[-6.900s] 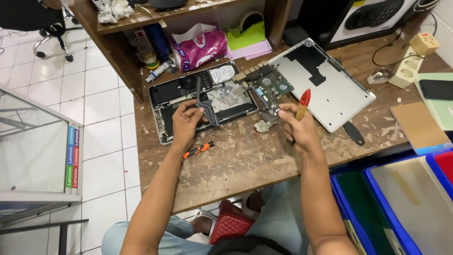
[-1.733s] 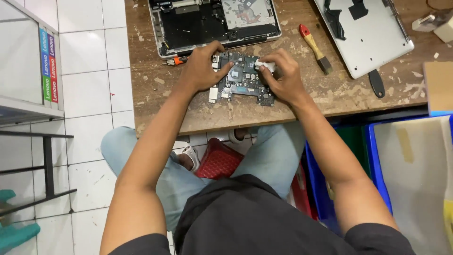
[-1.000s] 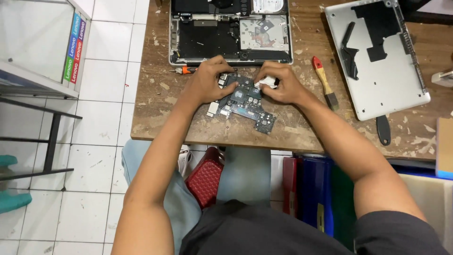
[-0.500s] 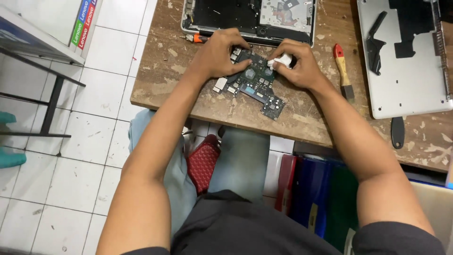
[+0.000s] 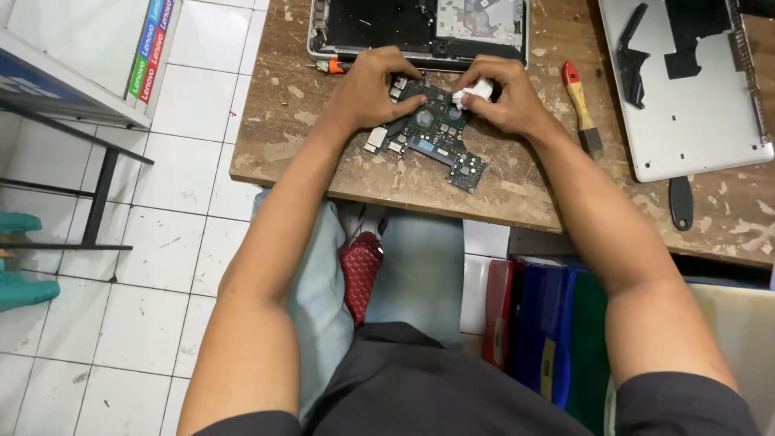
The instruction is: The person uses a brush to dust the inside of a disassembled laptop chassis. They then pick up the motherboard and wipe it with a white tissue, cleaning both sides of the circuit board.
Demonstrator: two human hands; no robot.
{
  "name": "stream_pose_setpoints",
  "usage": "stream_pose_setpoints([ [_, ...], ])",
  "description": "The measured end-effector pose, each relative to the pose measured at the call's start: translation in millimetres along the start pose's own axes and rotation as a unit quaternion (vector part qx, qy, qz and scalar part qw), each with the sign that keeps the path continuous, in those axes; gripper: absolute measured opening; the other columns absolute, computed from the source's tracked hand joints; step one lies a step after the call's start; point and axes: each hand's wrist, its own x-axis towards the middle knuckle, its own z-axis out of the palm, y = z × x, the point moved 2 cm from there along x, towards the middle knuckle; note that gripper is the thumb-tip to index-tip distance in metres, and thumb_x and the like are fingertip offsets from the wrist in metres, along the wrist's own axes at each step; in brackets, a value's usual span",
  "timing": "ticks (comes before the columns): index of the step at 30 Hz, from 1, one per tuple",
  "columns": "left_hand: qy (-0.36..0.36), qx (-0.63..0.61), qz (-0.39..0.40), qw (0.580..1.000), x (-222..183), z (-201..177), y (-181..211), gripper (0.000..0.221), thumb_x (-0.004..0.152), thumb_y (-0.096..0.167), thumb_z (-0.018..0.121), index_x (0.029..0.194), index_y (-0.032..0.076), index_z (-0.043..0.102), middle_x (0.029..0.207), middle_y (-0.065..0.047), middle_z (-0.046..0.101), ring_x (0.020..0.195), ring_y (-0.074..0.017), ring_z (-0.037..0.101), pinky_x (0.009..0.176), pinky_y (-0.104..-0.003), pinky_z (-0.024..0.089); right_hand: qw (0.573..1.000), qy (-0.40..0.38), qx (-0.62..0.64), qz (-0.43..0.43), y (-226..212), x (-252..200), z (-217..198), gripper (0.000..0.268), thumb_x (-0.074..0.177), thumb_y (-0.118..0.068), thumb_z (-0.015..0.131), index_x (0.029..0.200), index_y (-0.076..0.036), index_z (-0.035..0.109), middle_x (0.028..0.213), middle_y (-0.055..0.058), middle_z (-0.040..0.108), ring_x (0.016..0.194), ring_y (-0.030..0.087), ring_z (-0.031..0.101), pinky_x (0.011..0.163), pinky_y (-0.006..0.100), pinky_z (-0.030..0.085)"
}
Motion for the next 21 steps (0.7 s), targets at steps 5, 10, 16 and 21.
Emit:
stream_pose_setpoints([
  [5,-0.012,0.001,-0.026,1.000,3,-3,1,0.030,0.093,0.027,0.094,0.107,0.003,0.084,0.106,-0.012,0.081,0.093,-0.0240,0.076,0.079,-0.037,0.062,1.000,-0.001,-0.009,-0.015,10,5,0,0.023,0.103,-0.023,0.067,0.112,-0.003,0.075,0.108,0.014,0.074,0.100,0.025,0.070,0.095,0.044,0.057],
  [10,-0.017,-0.002,-0.029,0.999,1,0,-2,0.030,0.094,0.028,0.092,0.108,0.003,0.083,0.106,-0.014,0.081,0.096,-0.0254,0.078,0.086,-0.038,0.064,1.000,-0.019,0.005,-0.015,2,7,0,0.019,0.102,-0.019,0.070,0.110,-0.003,0.075,0.108,0.014,0.074,0.099,0.025,0.069,0.094,0.042,0.056],
  [16,-0.015,-0.007,-0.020,1.000,2,6,-10,0.030,0.095,0.029,0.091,0.107,0.003,0.083,0.104,-0.014,0.082,0.095,-0.0250,0.078,0.088,-0.038,0.065,1.000,-0.013,0.003,-0.020,0,9,1,0.021,0.102,-0.023,0.068,0.109,-0.004,0.075,0.106,0.013,0.075,0.098,0.025,0.071,0.097,0.045,0.059],
  [21,0.047,-0.075,-0.031,0.996,1,8,-19,0.029,0.080,0.024,0.098,0.102,0.011,0.085,0.088,-0.015,0.077,0.074,-0.0339,0.072,0.071,-0.042,0.056,0.998,0.021,0.060,-0.006,-13,15,1,0.010,0.092,-0.009,0.082,0.101,-0.005,0.081,0.086,0.016,0.072,0.074,0.031,0.065,0.072,0.041,0.048],
])
